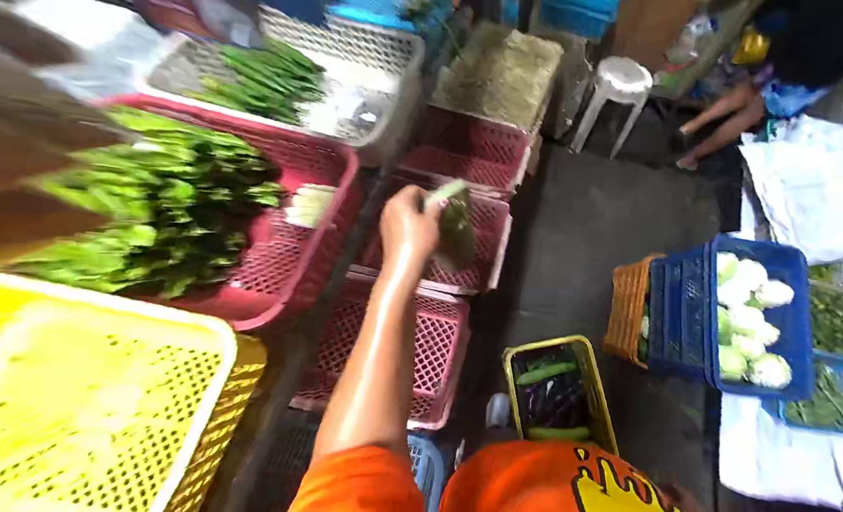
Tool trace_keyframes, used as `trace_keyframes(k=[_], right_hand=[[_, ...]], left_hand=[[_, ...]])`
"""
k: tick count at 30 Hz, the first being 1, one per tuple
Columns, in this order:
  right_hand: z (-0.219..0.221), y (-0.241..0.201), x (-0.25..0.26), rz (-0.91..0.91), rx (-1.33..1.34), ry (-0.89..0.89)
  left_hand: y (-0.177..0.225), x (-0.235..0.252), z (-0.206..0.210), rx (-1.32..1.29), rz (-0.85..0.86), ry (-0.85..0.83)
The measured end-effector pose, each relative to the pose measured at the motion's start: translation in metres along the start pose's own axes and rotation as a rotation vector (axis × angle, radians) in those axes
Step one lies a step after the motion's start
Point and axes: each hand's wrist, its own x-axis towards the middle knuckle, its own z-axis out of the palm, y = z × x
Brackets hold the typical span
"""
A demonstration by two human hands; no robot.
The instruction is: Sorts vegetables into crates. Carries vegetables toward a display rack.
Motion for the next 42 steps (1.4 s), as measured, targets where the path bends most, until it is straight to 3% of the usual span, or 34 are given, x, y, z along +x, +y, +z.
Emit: trace_keyframes(k=[3,8,13,18,23,25,28,31,33,36,39,42], right_hand=[[0.015,0.044,0.002,0.039,-0.045,0.026],[0.013,0.034,-0.028,0.118,-0.022,-0.011],[0.02,0.039,-0.005,0.17,0.008,-0.073],[0.012,0.019,0.045,0.097,-0.142,-0.203],[-0.006,-0.018,0.126,-0.081,-0.28,-0.264],[-0.001,-0.023,0.169,-0.157,-0.331,-0.297],[0.024,-0.01,0.248,-0.18,-0.445,-0.336],[0.064,0.023,0.317,-0.176,-0.547,-0.393],[0.094,0.043,0.349,-0.205,-0.558,-0.414],[0.136,0.065,0.392,-0.305,-0.603,-0.416],[0.167,0.085,0.428,-0.371,-0.674,-0.39],[0.186,0.092,0.453,-0.361,-0.756,-0.379]], left_hand=[[-0.03,0.046,0.048,-0.073,-0.096,-0.053],[-0.081,0.09,0.11,-0.14,-0.244,-0.081],[-0.125,0.119,0.129,-0.08,-0.259,0.002],[-0.079,0.072,0.127,-0.048,-0.249,0.029],[-0.071,0.035,0.136,0.076,-0.232,0.072],[-0.083,0.01,0.158,0.072,-0.063,0.147],[-0.109,-0.047,0.232,0.322,0.36,0.217],[-0.114,-0.13,0.361,0.467,0.668,-0.117],[-0.142,-0.172,0.465,0.467,0.548,-0.469],[-0.227,-0.199,0.599,0.518,0.311,-0.913],[-0.295,-0.218,0.683,0.652,0.152,-1.081],[-0.334,-0.233,0.723,0.806,0.127,-1.101]])
